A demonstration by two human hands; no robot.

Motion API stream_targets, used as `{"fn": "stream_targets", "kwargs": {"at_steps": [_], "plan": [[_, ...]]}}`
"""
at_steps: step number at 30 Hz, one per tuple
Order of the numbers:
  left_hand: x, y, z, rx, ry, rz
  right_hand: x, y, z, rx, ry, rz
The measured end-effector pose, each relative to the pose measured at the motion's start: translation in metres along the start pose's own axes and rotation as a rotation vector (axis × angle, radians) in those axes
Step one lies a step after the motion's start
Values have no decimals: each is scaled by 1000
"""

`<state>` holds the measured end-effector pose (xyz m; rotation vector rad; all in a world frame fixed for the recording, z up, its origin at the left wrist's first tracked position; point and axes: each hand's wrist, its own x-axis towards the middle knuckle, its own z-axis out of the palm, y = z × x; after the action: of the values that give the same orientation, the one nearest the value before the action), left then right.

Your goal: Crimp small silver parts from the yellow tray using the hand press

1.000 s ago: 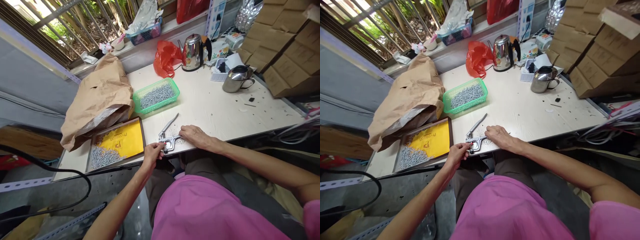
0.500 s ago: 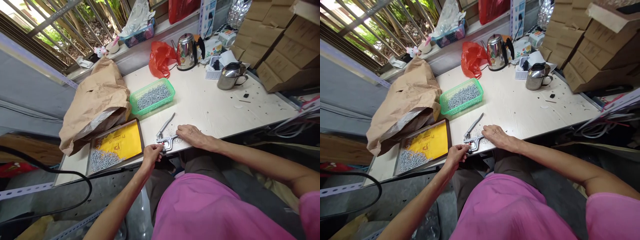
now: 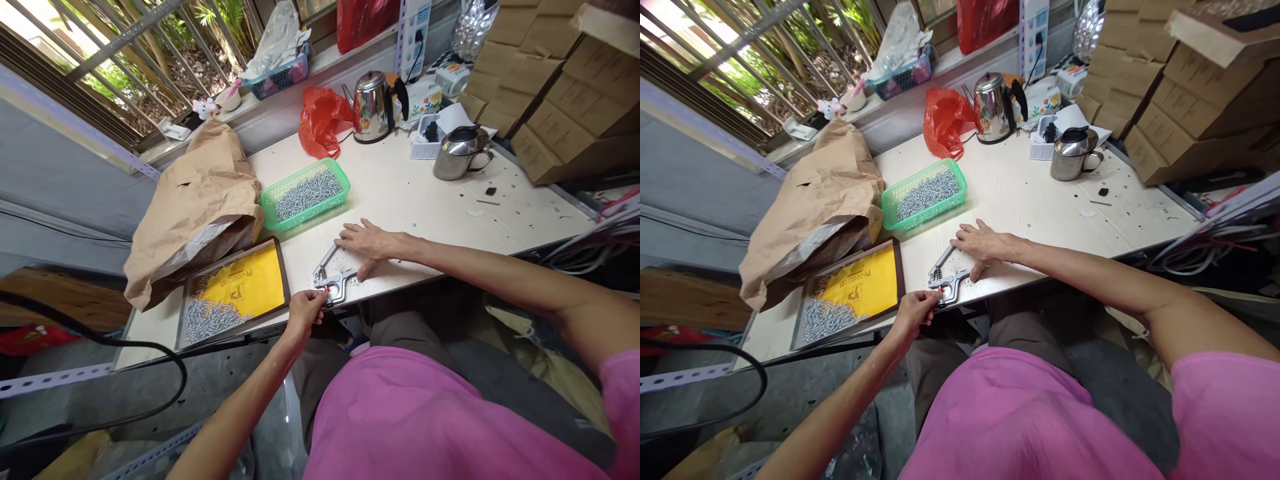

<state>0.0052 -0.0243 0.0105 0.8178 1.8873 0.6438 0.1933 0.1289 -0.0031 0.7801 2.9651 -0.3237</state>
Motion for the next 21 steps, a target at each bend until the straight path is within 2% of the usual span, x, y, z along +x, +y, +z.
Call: {"fn": "stream_targets", "kwargs": {"at_steps": [7, 10, 12, 14, 16, 19, 21], "plan": [[4, -5, -2, 4, -13, 2, -2, -8, -8, -19, -11, 32], [0, -8, -4, 111, 1, 52, -8, -13, -13, -24, -9, 36], [-4, -7, -4, 279, 90, 220, -11, -15, -14, -28, 3, 34], [-5, -3, 0, 484, 204, 475, -13, -17, -13, -37, 18, 32], [-1, 5, 7, 672, 247, 714, -13, -18, -11, -43, 27, 35], [18, 20, 20, 872, 159, 959, -15, -19, -10, -47, 19, 58], [33, 30, 26, 965, 70, 1024, -18, -19, -13, -36, -8, 79]]}}
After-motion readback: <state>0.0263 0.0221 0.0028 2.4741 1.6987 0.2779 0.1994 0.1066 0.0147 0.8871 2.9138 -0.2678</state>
